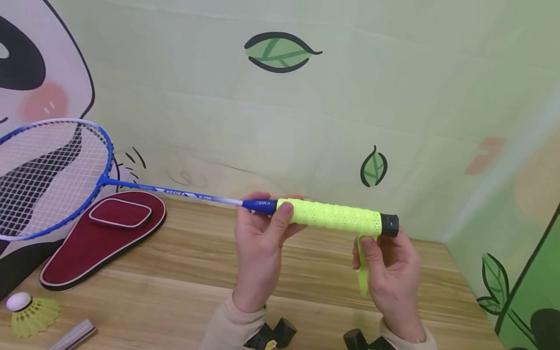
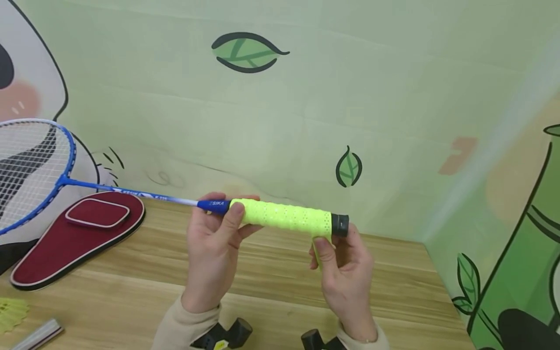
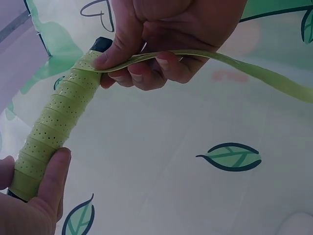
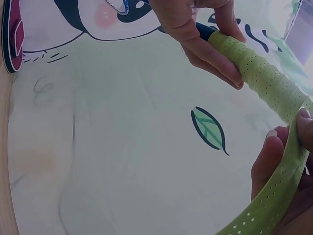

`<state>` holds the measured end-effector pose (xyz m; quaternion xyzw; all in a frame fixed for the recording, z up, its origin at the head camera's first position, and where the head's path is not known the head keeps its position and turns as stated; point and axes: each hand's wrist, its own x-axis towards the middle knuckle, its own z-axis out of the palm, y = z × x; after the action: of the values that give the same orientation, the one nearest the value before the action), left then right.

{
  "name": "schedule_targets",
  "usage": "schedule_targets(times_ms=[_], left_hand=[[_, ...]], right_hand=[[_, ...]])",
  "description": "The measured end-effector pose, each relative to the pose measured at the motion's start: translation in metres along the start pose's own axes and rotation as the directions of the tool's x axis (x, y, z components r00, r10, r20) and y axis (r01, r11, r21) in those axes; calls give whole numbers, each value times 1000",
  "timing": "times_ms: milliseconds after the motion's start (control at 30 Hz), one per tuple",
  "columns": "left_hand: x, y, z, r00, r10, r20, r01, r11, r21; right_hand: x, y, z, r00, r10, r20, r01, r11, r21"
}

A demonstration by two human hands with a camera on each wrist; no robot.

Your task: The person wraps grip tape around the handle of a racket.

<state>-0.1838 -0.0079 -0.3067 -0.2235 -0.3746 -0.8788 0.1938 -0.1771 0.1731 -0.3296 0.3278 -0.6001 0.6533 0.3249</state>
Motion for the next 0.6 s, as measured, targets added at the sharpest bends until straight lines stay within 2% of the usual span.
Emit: schedule_targets(times_ms=[333, 600], left_hand=[[2, 1, 0, 999, -20, -47, 21, 999, 26], [3, 2, 2, 996, -33, -85, 34, 999, 21]], right_hand=[[2, 0, 1, 1000, -19, 7, 19, 1000, 10], [1, -1, 2, 1000, 10, 2, -10, 1000, 21]])
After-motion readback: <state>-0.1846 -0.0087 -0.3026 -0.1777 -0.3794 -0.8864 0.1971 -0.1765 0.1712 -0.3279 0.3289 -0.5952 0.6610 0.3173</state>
